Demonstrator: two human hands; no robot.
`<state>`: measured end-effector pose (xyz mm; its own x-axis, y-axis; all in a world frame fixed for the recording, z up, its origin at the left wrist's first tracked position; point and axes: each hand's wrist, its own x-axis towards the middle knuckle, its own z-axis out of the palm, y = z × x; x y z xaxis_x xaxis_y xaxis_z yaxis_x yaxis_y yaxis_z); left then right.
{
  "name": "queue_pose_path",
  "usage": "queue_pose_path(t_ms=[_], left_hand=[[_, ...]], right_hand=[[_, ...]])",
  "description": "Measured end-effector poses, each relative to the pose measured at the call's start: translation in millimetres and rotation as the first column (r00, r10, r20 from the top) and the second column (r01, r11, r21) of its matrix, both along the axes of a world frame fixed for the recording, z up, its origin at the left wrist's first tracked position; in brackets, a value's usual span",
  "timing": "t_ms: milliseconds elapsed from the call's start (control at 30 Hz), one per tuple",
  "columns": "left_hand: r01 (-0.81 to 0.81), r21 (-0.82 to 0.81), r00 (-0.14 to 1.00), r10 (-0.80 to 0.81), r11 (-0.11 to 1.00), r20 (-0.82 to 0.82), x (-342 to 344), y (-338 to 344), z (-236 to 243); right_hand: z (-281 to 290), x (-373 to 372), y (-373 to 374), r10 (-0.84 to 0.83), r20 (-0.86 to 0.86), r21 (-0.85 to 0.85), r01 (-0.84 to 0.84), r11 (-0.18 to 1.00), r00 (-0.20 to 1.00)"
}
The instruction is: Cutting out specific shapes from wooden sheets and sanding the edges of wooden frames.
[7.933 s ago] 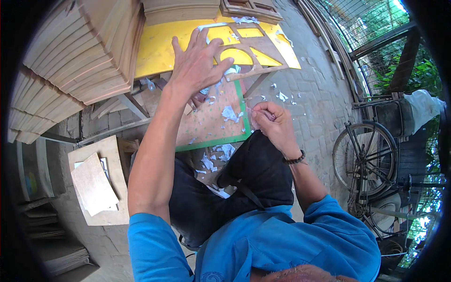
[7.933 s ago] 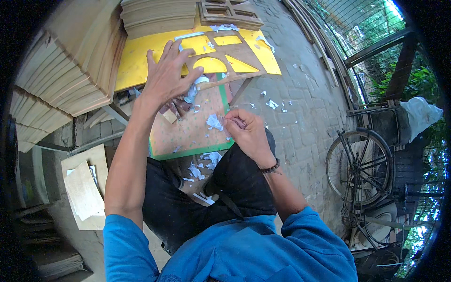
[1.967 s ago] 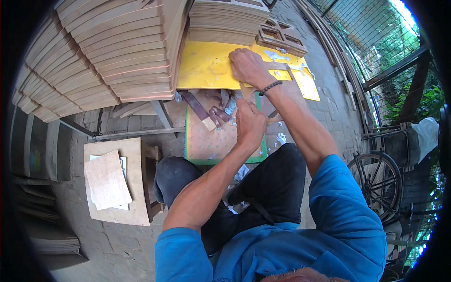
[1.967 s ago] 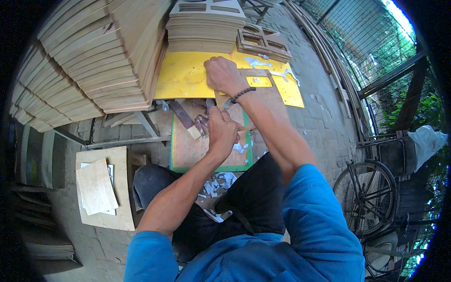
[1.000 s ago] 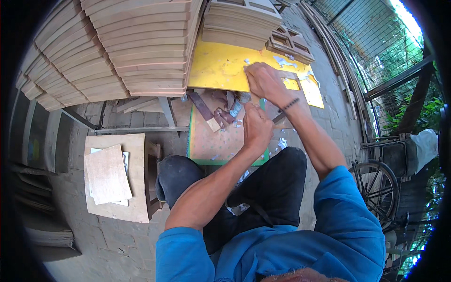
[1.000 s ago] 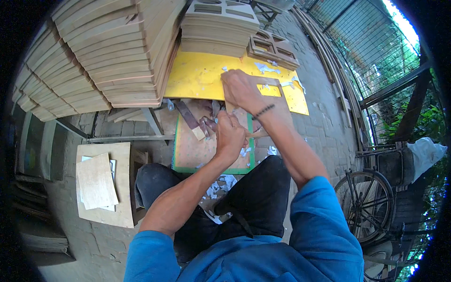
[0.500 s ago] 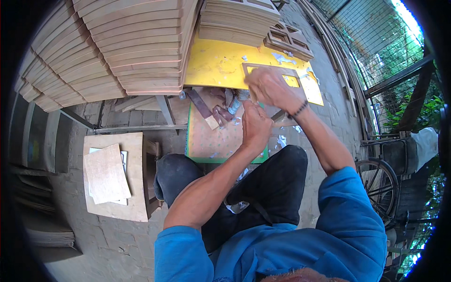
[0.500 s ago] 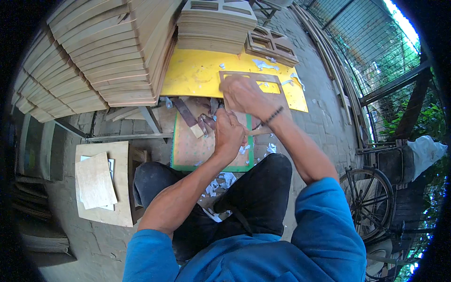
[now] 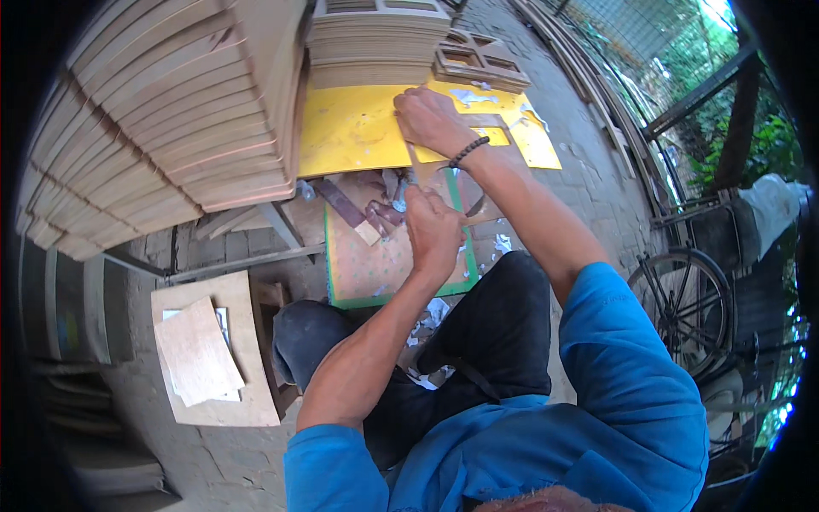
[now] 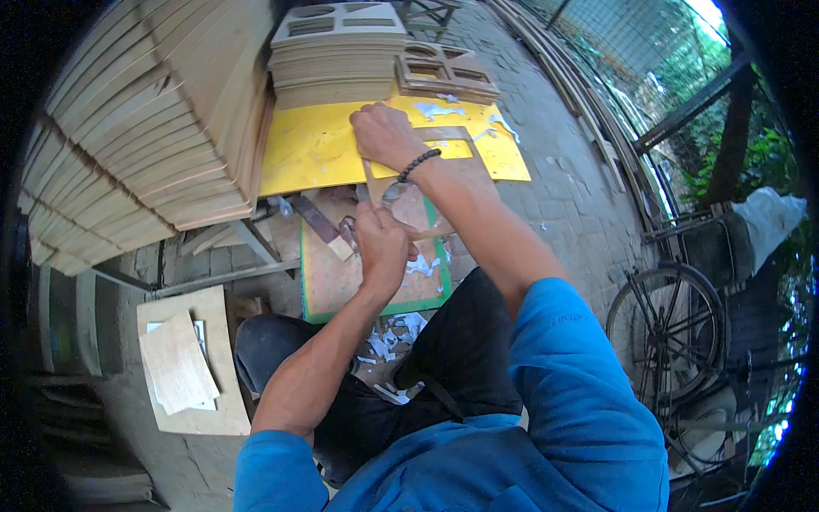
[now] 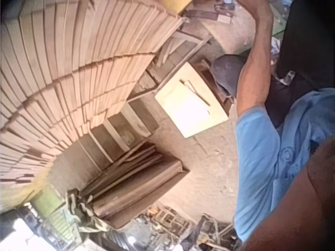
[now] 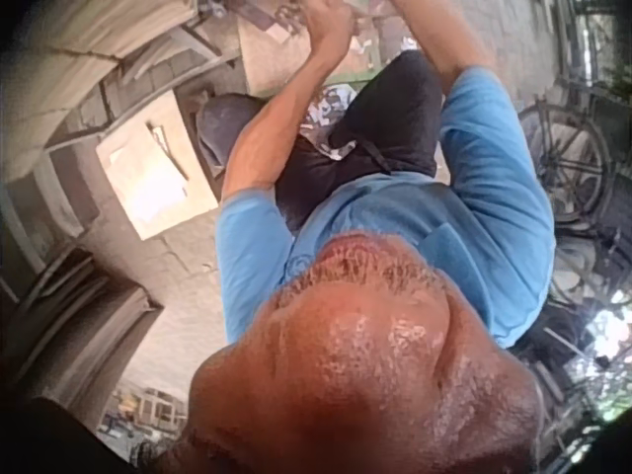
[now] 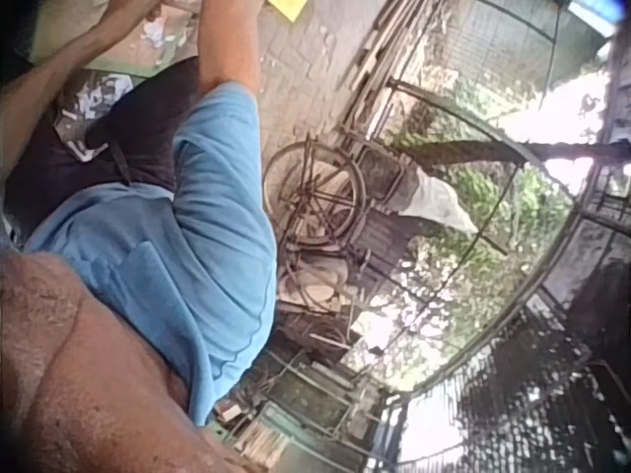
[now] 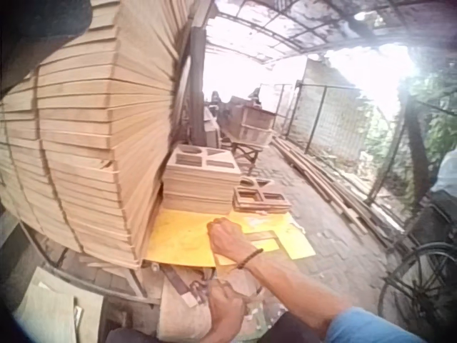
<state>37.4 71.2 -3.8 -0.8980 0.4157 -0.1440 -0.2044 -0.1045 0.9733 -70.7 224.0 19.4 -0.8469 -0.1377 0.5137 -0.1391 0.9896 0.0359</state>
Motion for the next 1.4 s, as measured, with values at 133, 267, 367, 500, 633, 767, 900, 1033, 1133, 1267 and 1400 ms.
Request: queue_pose_path(t_ms=[133,267,367,500,633,767,900,1033,1133,1267,1400], left_hand=[[-0.006,-0.009,0.998,0.007,1.000,0.060,-1.4,-5.8,4.9],[0.019,0.023,0.996,-0.021,1.000,0.086,-2.8,-6.5,11.8],[-0.021,0.049,0.998,0.018,0.999,0.054,-5.3,-9.7,2.6],[-0.121,0.078,0.992,0.118,0.990,0.034,-19.3,-8.7,3.1],[-0.119,0.037,0.993,0.119,0.992,0.004,-24.1,-14.6,-2.5],[-0.126,0.029,0.992,0.126,0.992,0.001,-24.5,-7.8,3.0],[-0.143,0.007,0.989,0.143,0.990,0.035,-26.0,-4.4,2.8],[-0.161,0.007,0.985,0.161,0.987,0.067,-29.1,-11.6,7.6],[-0.148,0.028,0.987,0.146,0.989,0.070,-31.6,-12.3,9.4],[-0.167,0.057,0.985,0.163,0.984,0.061,-35.9,-9.9,6.0],[-0.106,0.158,0.990,0.119,0.982,-0.074,-31.8,-18.0,12.2]], right_hand=[[-8.0,11.5,39.2,-0.140,0.002,0.020,0.140,0.990,0.990],[-5.7,64.3,113.4,-0.422,0.116,0.125,0.408,0.904,0.899],[12.6,100.4,129.8,-0.551,0.215,0.144,0.532,0.834,0.806],[15.9,132.8,148.5,-0.597,0.190,-0.046,0.615,0.788,0.779],[43.8,121.8,109.1,-0.445,-0.011,-0.405,0.403,0.821,0.895],[30.9,89.3,107.5,-0.285,-0.105,-0.302,0.242,0.922,0.953],[6.8,83.0,107.5,-0.223,0.140,-0.252,0.252,0.934,0.965],[1.7,122.7,84.0,-0.117,0.132,-0.180,0.140,0.974,0.984],[5.3,181.4,62.0,-0.055,0.076,-0.230,0.072,0.971,0.996],[8.0,257.7,22.1,0.081,0.458,-0.352,0.097,0.931,0.885],[0.3,323.7,-3.4,0.062,0.474,-0.713,0.341,0.612,0.878]])
